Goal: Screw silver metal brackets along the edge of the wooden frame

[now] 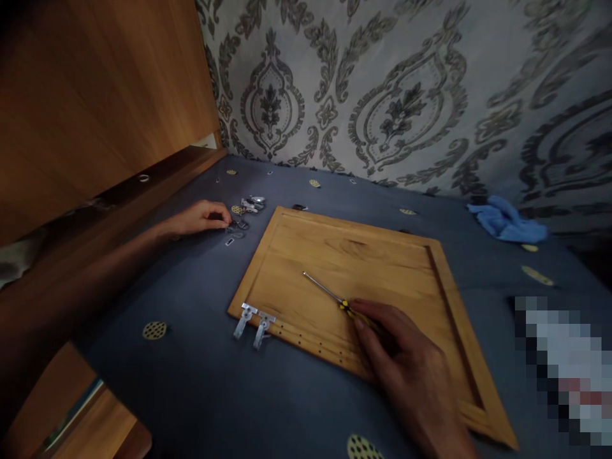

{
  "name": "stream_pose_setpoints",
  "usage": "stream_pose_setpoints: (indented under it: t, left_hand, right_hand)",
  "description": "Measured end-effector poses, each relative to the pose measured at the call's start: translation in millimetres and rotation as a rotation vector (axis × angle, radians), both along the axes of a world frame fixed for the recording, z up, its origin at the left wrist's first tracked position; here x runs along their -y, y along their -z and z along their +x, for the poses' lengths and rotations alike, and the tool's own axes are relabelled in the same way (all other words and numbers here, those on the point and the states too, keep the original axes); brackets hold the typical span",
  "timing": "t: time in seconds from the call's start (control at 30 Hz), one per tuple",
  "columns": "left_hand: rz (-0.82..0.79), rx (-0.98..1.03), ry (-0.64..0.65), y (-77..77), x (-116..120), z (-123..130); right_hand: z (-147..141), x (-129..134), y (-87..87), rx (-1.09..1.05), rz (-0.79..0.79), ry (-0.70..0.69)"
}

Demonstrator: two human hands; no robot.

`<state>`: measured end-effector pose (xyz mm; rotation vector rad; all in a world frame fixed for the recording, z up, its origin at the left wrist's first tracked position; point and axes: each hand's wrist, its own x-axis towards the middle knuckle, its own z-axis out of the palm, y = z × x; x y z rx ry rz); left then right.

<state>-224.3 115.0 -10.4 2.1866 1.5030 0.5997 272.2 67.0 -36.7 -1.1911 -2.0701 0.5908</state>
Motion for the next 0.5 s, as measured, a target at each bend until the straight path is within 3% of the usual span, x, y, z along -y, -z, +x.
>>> stream_pose_setpoints:
  t: [0.27, 0.5]
  left_hand:
    - [0.066, 0.044, -0.084, 6.1, -5, 4]
    - [0.045, -0.012, -0.046, 10.3, -23, -1]
  right_hand:
    - [-2, 1, -1.2, -0.007, -0.006, -0.009]
    - [-1, 1, -1.0, -0.016, -0.025, 0.015]
